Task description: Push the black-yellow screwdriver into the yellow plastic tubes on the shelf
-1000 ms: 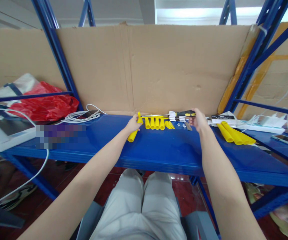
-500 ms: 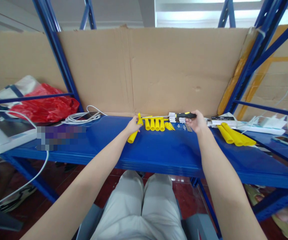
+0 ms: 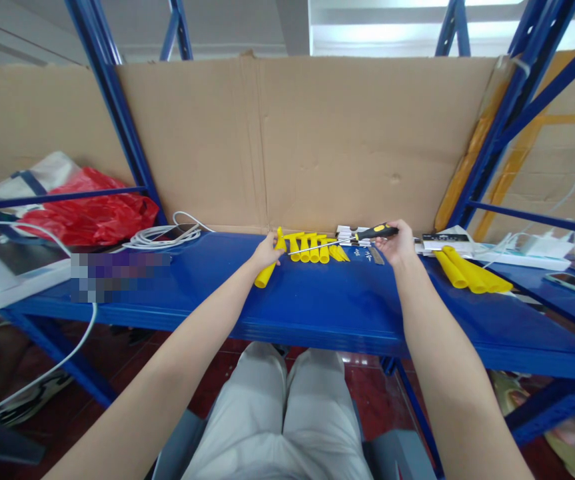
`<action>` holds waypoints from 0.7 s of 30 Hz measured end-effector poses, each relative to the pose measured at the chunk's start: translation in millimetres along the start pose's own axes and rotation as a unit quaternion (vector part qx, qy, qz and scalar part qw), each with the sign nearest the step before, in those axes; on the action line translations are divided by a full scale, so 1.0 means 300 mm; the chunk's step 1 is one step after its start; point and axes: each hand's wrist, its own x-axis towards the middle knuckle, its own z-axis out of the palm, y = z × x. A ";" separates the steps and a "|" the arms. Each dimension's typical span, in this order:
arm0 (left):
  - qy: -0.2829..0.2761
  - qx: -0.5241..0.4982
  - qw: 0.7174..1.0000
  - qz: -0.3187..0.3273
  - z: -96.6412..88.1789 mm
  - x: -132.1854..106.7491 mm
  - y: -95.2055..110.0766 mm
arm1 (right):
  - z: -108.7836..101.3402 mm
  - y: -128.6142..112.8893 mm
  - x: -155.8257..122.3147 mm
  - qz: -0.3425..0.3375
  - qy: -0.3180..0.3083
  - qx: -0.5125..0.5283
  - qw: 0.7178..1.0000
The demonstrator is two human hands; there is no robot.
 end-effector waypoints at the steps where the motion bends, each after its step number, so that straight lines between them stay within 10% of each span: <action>1: 0.001 0.001 1.000 -0.001 -0.001 -0.002 0.002 | 0.006 -0.003 -0.006 0.015 0.008 0.009 1.000; 13: 0.041 -0.004 0.998 0.037 -0.011 -0.020 0.027 | 0.070 0.010 -0.076 0.066 -0.135 -0.098 0.984; 21: 0.041 -0.005 0.990 0.138 -0.003 -0.034 0.049 | 0.148 0.138 -0.094 -0.066 -0.278 -0.396 0.873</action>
